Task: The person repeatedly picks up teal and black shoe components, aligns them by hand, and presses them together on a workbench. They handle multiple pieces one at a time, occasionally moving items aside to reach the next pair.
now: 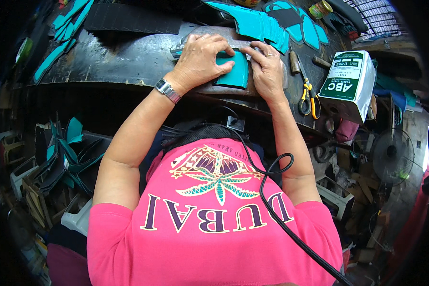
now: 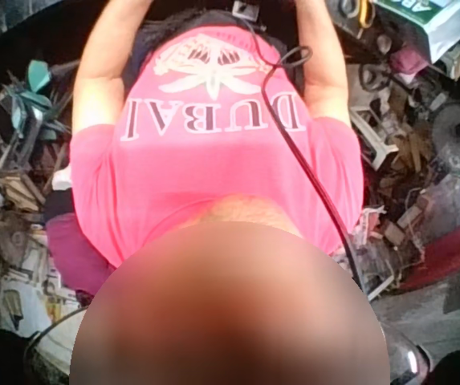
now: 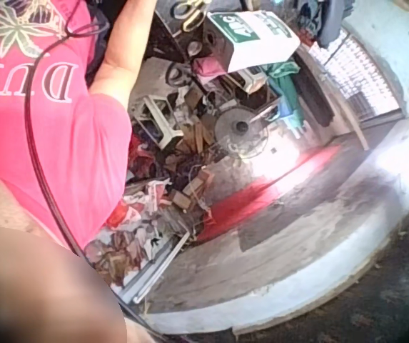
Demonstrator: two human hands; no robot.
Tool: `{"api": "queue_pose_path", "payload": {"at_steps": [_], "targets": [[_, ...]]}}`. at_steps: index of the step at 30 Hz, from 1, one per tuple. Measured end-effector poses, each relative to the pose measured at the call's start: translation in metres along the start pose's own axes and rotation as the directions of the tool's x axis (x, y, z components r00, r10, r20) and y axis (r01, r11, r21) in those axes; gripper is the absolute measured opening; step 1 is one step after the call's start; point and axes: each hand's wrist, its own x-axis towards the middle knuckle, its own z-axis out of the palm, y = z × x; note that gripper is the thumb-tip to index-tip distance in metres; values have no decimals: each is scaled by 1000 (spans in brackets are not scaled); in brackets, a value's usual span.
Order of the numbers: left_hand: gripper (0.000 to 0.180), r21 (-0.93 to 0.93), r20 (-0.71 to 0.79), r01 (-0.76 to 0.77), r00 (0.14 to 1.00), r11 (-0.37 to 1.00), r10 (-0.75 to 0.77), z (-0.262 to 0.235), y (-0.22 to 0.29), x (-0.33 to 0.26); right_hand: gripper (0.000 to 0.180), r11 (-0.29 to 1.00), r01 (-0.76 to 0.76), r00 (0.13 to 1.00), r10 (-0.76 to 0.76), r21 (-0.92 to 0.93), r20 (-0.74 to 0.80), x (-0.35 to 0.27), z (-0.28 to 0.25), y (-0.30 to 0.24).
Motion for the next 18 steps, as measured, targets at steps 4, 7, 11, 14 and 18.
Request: {"api": "queue_pose_path", "payload": {"at_steps": [4,7,11,14,18], "targets": [[22,-7,-8,-5,1000,1000,5,1,1,0,33,1000,17,1000,-17,-1,-21,-4,-2,2],[22,9,-9,-4,1000,1000,4,0,1,0,38,999,37,999,-37,36,-5,-11,-10,-1],[22,5,-4,5,1000,1000,-5,0,1,1,41,996,57,998,-57,-63,3,-36,-23,-13],[23,-1,-9,4,1000,1000,-4,1,0,0,43,990,63,998,-64,-128,-1,-59,-26,-26],[23,1,-2,5,1000,1000,-5,0,-1,0,41,987,84,996,-85,-134,2,-82,-31,-46]]}}
